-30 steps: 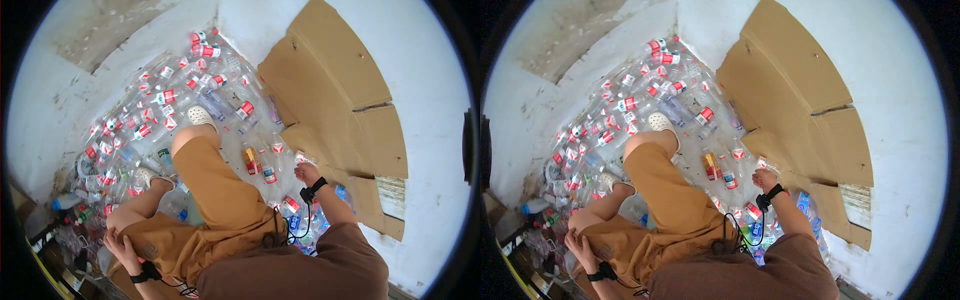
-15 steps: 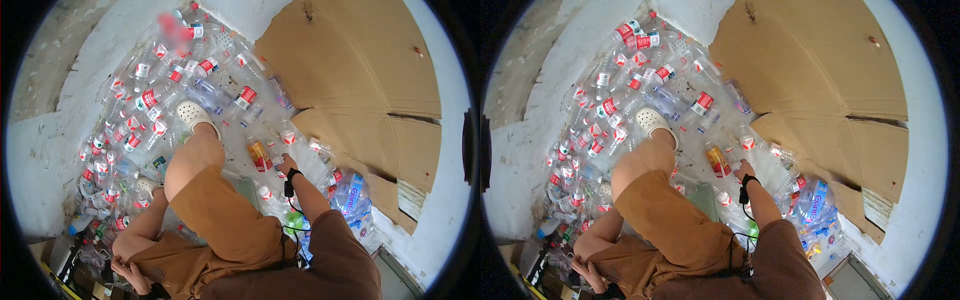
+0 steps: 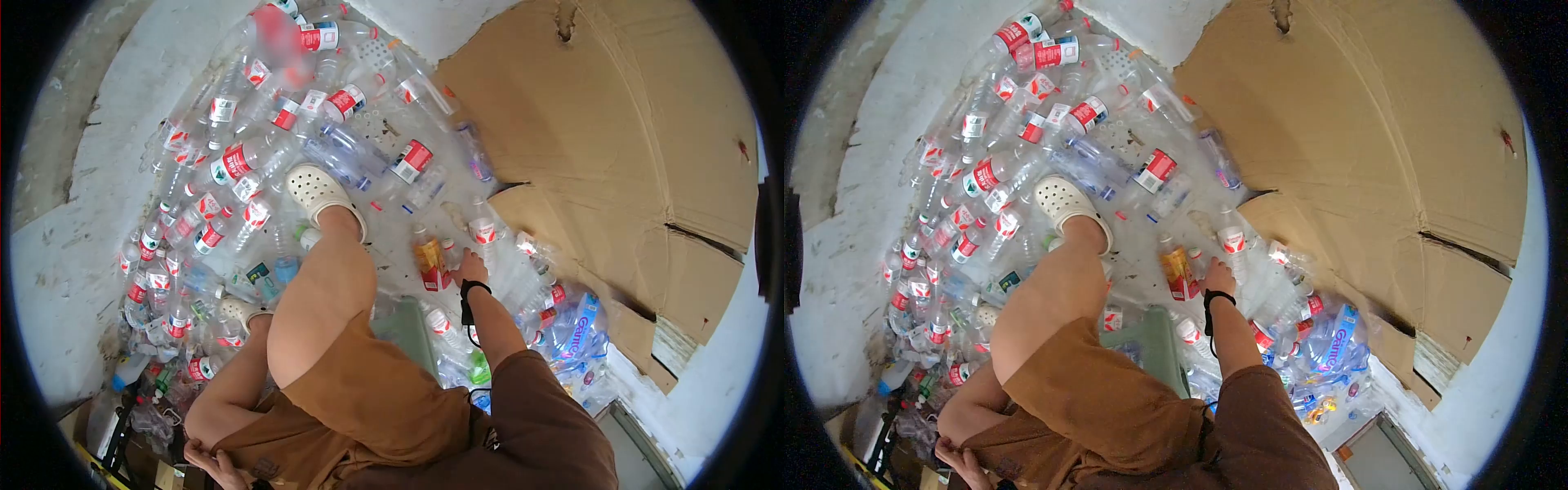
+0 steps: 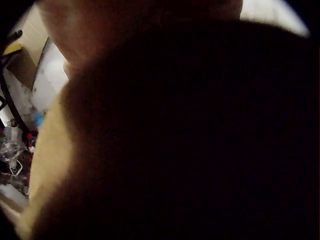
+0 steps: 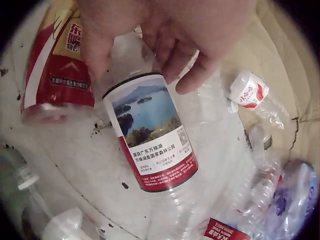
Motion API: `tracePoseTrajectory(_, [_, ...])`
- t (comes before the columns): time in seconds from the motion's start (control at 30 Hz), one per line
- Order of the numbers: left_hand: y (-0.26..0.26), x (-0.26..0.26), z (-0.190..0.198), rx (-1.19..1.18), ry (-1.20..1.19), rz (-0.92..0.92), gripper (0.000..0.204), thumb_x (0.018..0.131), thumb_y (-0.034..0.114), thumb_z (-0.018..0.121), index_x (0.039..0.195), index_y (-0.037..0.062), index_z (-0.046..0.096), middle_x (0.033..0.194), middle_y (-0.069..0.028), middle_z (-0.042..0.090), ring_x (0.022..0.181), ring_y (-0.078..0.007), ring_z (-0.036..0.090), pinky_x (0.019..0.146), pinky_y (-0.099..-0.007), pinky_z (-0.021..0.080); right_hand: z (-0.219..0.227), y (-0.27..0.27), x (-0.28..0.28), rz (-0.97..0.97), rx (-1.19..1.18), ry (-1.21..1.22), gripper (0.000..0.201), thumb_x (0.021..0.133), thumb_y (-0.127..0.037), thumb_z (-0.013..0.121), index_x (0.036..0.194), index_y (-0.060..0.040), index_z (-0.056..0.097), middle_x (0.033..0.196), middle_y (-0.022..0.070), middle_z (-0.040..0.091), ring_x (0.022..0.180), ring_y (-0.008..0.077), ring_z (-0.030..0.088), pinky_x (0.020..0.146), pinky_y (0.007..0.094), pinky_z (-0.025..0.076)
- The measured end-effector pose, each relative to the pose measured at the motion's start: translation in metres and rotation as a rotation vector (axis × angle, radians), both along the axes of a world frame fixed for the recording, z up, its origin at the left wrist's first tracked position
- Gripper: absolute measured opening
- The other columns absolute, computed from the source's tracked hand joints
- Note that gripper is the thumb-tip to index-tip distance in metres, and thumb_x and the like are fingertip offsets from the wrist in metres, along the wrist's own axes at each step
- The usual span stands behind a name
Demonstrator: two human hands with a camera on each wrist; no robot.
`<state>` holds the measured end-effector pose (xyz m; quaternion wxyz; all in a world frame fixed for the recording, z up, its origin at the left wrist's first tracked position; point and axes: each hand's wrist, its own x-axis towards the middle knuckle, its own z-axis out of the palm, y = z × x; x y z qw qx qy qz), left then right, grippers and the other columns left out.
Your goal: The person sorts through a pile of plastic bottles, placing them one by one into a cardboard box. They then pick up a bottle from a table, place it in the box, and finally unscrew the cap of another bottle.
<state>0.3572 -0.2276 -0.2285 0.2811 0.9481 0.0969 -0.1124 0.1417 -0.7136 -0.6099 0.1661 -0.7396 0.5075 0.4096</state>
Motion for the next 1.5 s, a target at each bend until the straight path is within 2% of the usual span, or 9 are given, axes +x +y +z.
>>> tracePoseTrajectory(0.07, [0.014, 0.002, -0.001, 0.25, 0.121, -0.068, 0.058, 0.071, 0.008, 0.048, 0.125, -0.0041, 0.033, 0.118, -0.0163, 0.032, 0.112, -0.0282, 0.036, 0.102, -0.0391, 0.026, 0.009, -0.001, 0.004, 0.004, -0.015, -0.015, 0.068, 0.067, -0.026, 0.076, 0.123, -0.0094, 0.042, 0.117, 0.0155, 0.054, 0.11, 0.0329, 0.054, 0.089, 0.0433, 0.049])
tracePoseTrajectory(0.23, [0.027, -0.008, -0.007, 0.189, 0.052, -0.139, 0.052, 0.074, 0.009, 0.048, 0.123, -0.0021, 0.035, 0.117, -0.0157, 0.033, 0.109, -0.0281, 0.037, 0.099, -0.0387, 0.028, 0.046, -0.011, -0.008, -0.028, -0.097, -0.151, 0.069, 0.066, -0.027, 0.076, 0.124, -0.0073, 0.044, 0.113, 0.0164, 0.056, 0.11, 0.0339, 0.053, 0.089, 0.0419, 0.049])
tracePoseTrajectory(0.37, [0.019, -0.012, 0.0, 0.126, 0.046, -0.091, 0.047, 0.076, 0.009, 0.049, 0.121, -0.0013, 0.038, 0.117, -0.0155, 0.036, 0.107, -0.0271, 0.037, 0.095, -0.0373, 0.029, 0.082, -0.042, -0.011, -0.124, -0.134, -0.594, 0.071, 0.066, -0.024, 0.075, 0.127, -0.0043, 0.044, 0.118, 0.0192, 0.055, 0.108, 0.0358, 0.054, 0.09, 0.0405, 0.047])
tracePoseTrajectory(0.7, [0.034, -0.038, 0.031, 0.021, -0.041, -0.225, 0.046, 0.08, 0.01, 0.057, 0.123, 0.0008, 0.044, 0.12, -0.0139, 0.042, 0.113, -0.0274, 0.042, 0.098, -0.0386, 0.033, 0.37, 0.031, 0.104, -0.521, 0.428, -1.669, 0.067, 0.075, -0.011, 0.071, 0.133, -0.0027, 0.037, 0.125, 0.0094, 0.051, 0.118, 0.0226, 0.049, 0.099, 0.0377, 0.04])
tracePoseTrajectory(0.8, [0.022, -0.058, 0.05, -0.36, -0.062, -0.17, 0.053, 0.08, 0.02, 0.064, 0.124, -0.0025, 0.046, 0.118, -0.0141, 0.05, 0.113, -0.0268, 0.046, 0.099, -0.037, 0.034, 0.432, 0.081, 0.115, -0.497, 0.779, -1.791, 0.067, 0.075, -0.008, 0.071, 0.133, -0.0033, 0.037, 0.127, 0.0089, 0.049, 0.121, 0.0218, 0.046, 0.102, 0.0376, 0.037])
tracePoseTrajectory(0.97, [-0.002, -0.084, 0.088, -0.447, -0.245, -0.393, 0.071, 0.076, 0.041, 0.072, 0.127, -0.0006, 0.045, 0.124, -0.0175, 0.051, 0.117, -0.0319, 0.047, 0.101, -0.0415, 0.034, 0.458, 0.185, 0.127, -0.254, 1.276, -1.529, 0.065, 0.076, -0.008, 0.071, 0.132, -0.0029, 0.037, 0.13, 0.0086, 0.045, 0.122, 0.0215, 0.045, 0.104, 0.0387, 0.035])
tracePoseTrajectory(1.1, [0.007, -0.099, 0.098, -0.272, -0.287, -0.514, 0.081, 0.07, 0.035, 0.078, 0.133, 0.0012, 0.04, 0.131, -0.0193, 0.047, 0.121, -0.0366, 0.045, 0.102, -0.0438, 0.033, 0.464, 0.259, 0.132, -0.177, 1.461, -1.303, 0.07, 0.072, -0.017, 0.074, 0.131, -0.0034, 0.04, 0.125, 0.0069, 0.05, 0.12, 0.0209, 0.047, 0.102, 0.0366, 0.036])
tracePoseTrajectory(1.37, [0.056, -0.159, 0.087, -0.387, -0.364, -0.186, 0.07, 0.071, 0.019, 0.072, 0.131, 0.0015, 0.041, 0.119, -0.018, 0.054, 0.111, -0.0347, 0.051, 0.095, -0.0415, 0.042, 0.462, 0.319, 0.128, 0.12, 1.431, -1.203, 0.077, 0.079, -0.021, 0.069, 0.142, -0.0031, 0.028, 0.135, 0.0148, 0.044, 0.121, 0.0247, 0.046, 0.101, 0.0376, 0.039])
tracePoseTrajectory(1.5, [0.107, -0.198, 0.097, -0.356, -0.401, 0.216, 0.066, 0.071, 0.025, 0.075, 0.127, 0.0016, 0.048, 0.121, -0.0189, 0.055, 0.11, -0.0324, 0.055, 0.095, -0.0392, 0.043, 0.459, 0.323, 0.139, 0.156, 1.589, -1.075, 0.071, 0.087, -0.024, 0.062, 0.144, -0.0037, 0.025, 0.135, 0.0184, 0.044, 0.116, 0.0246, 0.051, 0.096, 0.0364, 0.043])
